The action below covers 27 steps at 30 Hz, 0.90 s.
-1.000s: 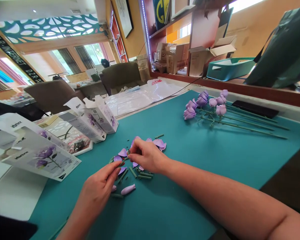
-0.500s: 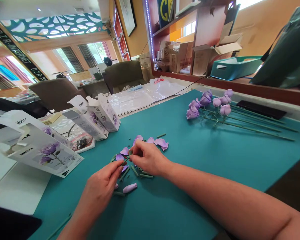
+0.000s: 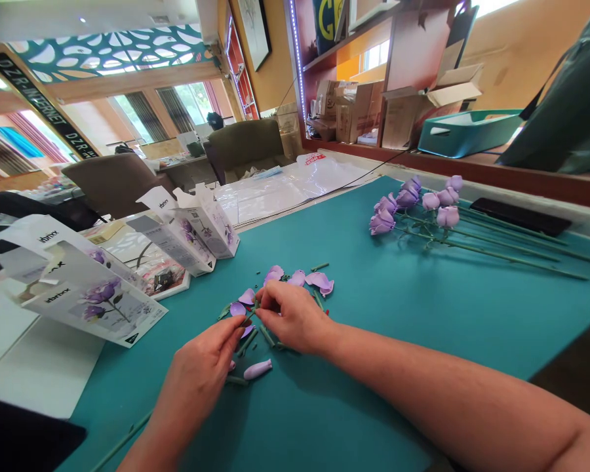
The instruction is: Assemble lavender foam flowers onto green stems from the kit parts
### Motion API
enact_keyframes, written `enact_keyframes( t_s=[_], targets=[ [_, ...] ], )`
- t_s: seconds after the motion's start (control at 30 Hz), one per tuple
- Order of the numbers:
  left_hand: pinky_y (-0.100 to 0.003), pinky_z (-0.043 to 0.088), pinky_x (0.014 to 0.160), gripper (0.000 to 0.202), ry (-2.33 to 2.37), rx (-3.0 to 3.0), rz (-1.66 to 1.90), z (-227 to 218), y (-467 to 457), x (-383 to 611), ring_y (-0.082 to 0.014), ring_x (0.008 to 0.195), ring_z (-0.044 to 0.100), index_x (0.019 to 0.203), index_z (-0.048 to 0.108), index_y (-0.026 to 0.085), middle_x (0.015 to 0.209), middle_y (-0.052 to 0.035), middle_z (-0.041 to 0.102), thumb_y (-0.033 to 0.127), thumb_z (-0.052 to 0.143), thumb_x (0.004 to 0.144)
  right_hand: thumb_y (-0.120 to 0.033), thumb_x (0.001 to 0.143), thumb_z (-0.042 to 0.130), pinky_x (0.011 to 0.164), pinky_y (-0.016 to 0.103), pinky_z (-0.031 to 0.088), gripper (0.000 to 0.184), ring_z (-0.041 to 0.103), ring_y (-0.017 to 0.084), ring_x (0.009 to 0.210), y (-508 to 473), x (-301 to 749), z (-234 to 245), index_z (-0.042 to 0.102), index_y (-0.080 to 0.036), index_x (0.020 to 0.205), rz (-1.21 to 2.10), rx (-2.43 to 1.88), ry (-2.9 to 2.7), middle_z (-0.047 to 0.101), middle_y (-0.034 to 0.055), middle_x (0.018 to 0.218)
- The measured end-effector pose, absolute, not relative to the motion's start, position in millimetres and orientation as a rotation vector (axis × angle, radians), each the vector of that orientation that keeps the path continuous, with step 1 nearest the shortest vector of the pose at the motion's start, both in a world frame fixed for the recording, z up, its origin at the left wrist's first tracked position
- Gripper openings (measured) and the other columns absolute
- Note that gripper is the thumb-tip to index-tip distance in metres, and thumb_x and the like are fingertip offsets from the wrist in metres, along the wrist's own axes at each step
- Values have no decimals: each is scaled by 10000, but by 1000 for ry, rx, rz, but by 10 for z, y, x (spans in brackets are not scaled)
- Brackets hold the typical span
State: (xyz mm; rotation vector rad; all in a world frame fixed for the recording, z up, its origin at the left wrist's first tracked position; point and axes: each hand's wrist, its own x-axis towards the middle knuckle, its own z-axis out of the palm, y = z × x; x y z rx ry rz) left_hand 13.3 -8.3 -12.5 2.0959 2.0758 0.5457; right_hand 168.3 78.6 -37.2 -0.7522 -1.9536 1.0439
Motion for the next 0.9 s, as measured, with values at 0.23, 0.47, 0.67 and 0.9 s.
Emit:
enact_keyframes(
  t_s=[0.23,0.47,0.67,0.9],
  targets=[
    [-267,496,715,358,2083,2066,532,-113,-88,166,-180,889,672,1048,640,264,1063,-16,710,308,300,945,-117,765,534,692,289,456,202,601,184,869,791,1680,-395,384,-215,671,973,-710,-2009,623,37,808],
    [-262,494,719,364,2091,2084,519,-128,-74,174,-177,878,676,1055,634,263,1050,-21,714,297,287,948,-135,776,527,659,276,438,181,581,165,789,796,1673,-432,392,-213,684,905,-679,-2061,609,30,798],
    [-257,501,734,352,2100,2086,536,-151,-69,153,-175,870,681,1071,639,268,1051,-27,721,303,314,940,-140,791,514,650,279,431,156,575,165,774,801,1672,-452,408,-210,699,824,-649,-2093,614,41,830],
    [-286,536,699,363,2063,2000,661,-144,-64,148,-190,867,681,1119,637,270,1031,-22,726,325,338,921,-164,780,599,673,264,469,109,617,143,767,829,1715,-375,512,-203,831,1016,-678,-2051,637,8,824]
  ],
)
